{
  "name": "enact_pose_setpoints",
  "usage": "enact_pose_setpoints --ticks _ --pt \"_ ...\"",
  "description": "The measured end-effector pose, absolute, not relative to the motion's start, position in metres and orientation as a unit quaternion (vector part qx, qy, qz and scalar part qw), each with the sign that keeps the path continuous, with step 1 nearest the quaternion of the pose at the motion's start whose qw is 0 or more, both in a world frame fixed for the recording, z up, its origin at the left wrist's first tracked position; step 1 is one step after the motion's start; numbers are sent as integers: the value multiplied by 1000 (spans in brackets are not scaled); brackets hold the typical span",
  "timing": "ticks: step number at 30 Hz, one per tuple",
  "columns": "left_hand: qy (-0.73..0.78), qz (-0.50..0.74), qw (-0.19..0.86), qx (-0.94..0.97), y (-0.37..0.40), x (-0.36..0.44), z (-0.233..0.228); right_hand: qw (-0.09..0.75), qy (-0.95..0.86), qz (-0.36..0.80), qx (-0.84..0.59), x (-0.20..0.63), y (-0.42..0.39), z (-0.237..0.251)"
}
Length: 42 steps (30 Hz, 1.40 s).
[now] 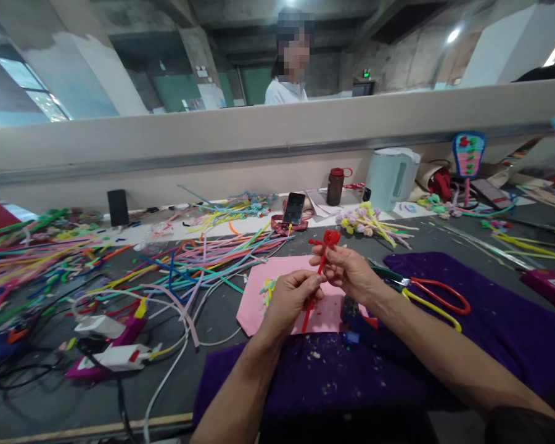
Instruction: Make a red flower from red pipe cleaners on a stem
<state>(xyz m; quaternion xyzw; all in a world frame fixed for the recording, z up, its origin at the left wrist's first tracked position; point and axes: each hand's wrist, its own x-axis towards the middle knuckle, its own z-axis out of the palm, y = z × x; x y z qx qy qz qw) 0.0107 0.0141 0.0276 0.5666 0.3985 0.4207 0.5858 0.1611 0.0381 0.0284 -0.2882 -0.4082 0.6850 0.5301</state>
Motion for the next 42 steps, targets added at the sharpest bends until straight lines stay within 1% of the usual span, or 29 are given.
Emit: enact_pose_setpoints --ticks 3,7,12,16,22,30,34,42 --pt "405 400 581 582 14 13 26 528 -436 656 -317 161 37 26" --pt "398 383 595 584 15 13 26 509 -481 639 -317 164 35 27" --pt "394 441 598 540 17 9 27 455 -521 669 -273 169 35 32" --pt "366 458 638 500 19 8 25 426 -534 684 -255 175 38 32" --pt "339 459 660 489 18 8 25 339 -581 699 -242 176 38 23" --pt "282 450 695 485 11 7 35 243 -658 664 -258 177 32 28" --pt "286 463 694 471 9 8 39 228 -666 660 -262 176 30 29" --pt "276 476 682 482 11 7 33 233 -678 642 -272 175 30 29"
